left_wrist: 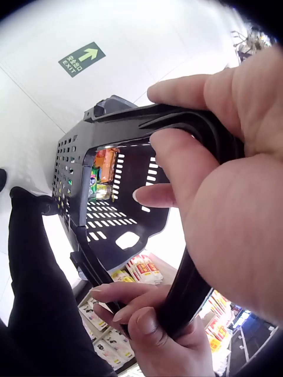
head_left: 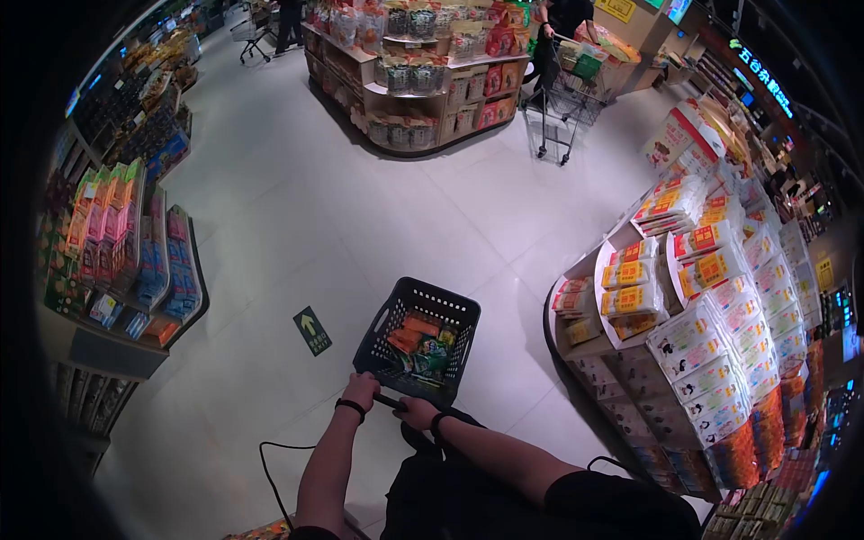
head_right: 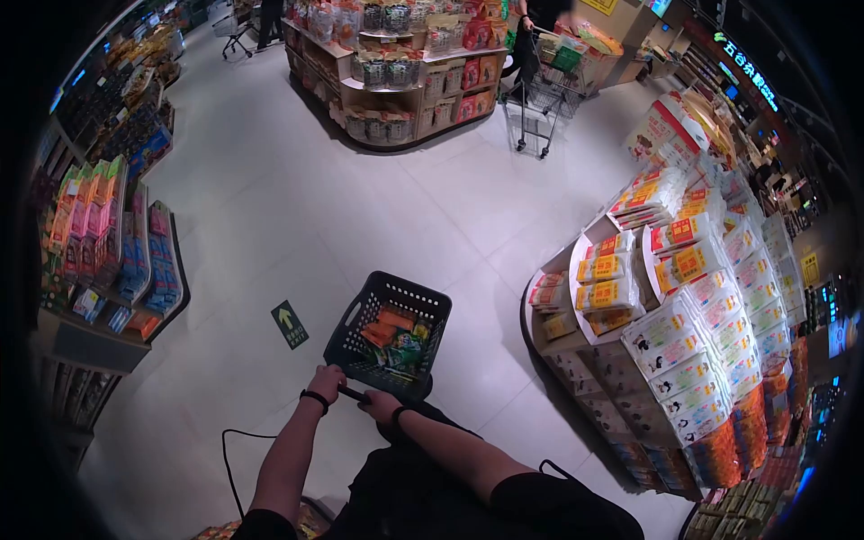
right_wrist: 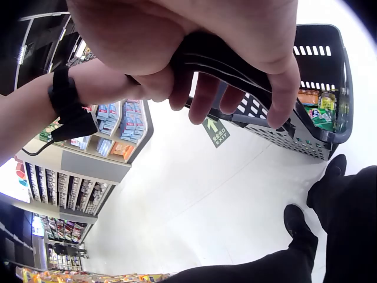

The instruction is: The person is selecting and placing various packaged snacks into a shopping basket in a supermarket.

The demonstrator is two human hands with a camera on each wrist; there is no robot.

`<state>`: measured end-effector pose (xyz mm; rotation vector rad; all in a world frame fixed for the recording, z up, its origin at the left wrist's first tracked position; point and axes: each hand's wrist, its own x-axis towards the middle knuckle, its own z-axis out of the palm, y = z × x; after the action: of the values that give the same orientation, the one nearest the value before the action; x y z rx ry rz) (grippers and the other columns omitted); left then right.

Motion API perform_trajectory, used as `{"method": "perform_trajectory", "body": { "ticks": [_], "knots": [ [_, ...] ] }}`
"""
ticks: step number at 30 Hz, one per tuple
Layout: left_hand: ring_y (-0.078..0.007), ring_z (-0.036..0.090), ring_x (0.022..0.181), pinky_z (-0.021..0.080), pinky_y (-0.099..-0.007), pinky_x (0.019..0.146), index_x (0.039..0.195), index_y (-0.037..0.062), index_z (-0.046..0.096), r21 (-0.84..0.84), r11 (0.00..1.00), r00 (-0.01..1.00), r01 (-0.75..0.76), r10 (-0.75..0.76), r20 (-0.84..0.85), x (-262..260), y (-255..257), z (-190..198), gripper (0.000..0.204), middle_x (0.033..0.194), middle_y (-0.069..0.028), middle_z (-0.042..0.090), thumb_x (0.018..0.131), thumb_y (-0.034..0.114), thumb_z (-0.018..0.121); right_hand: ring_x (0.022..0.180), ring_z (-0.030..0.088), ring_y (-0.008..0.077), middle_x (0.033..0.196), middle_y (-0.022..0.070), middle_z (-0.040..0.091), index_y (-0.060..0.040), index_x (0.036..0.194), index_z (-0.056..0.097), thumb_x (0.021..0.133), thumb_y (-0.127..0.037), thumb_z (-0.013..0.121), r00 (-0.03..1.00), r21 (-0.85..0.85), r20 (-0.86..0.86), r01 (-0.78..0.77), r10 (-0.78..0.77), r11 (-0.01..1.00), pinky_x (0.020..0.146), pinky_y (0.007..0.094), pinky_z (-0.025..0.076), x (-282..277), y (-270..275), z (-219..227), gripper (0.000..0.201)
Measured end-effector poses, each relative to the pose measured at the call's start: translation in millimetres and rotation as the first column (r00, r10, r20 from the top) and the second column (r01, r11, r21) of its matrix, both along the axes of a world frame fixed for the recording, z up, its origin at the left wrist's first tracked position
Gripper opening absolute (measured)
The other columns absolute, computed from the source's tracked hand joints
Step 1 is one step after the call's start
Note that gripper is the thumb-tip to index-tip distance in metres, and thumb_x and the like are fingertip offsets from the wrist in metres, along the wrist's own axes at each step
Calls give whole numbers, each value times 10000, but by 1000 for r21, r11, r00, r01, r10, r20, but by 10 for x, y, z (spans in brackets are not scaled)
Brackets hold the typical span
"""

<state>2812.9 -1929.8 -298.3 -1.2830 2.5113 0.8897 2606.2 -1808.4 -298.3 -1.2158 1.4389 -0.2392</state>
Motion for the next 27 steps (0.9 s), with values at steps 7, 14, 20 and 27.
{"method": "perform_trajectory", "body": {
  "ticks": [7,14,20,27],
  "knots": [
    [-382,588,1283,526,-440,1121,913,172,838,11,988,985,152,-152,77,-384,-1011,-36,316,1288,-72,714,797,-102,730,1174,697,412,1204,200,744,-94,1219,695,1035,-451,695,1000,-29,-18,-6,5,1000,1019,527,532,-277,-817,-103,401],
    [-394,606,1232,538,-453,1073,852,126,812,-45,978,979,202,-203,-5,-1256,-1956,-42,219,1223,-84,739,786,-74,750,1107,720,416,1113,193,761,-91,1157,713,1000,-404,733,979,-123,-52,187,-195,975,966,521,561,-1006,-1578,-223,351],
    [-389,615,1176,553,-450,1038,855,107,812,-84,975,979,205,-205,2,-2151,-2690,-136,140,1169,-92,740,802,-18,779,1096,728,440,1107,211,771,-79,1113,712,973,-357,760,935,-171,-106,319,-340,932,944,527,578,-1800,-2242,-123,315],
    [-383,607,1198,558,-459,1048,918,94,828,-110,959,965,259,-262,-13,-3037,-3782,-139,154,1171,-91,710,843,-14,749,1118,720,442,1126,226,766,-73,1160,718,969,-309,752,865,-142,-94,478,-492,867,959,524,573,-2415,-3170,-38,306]
  ]
}}
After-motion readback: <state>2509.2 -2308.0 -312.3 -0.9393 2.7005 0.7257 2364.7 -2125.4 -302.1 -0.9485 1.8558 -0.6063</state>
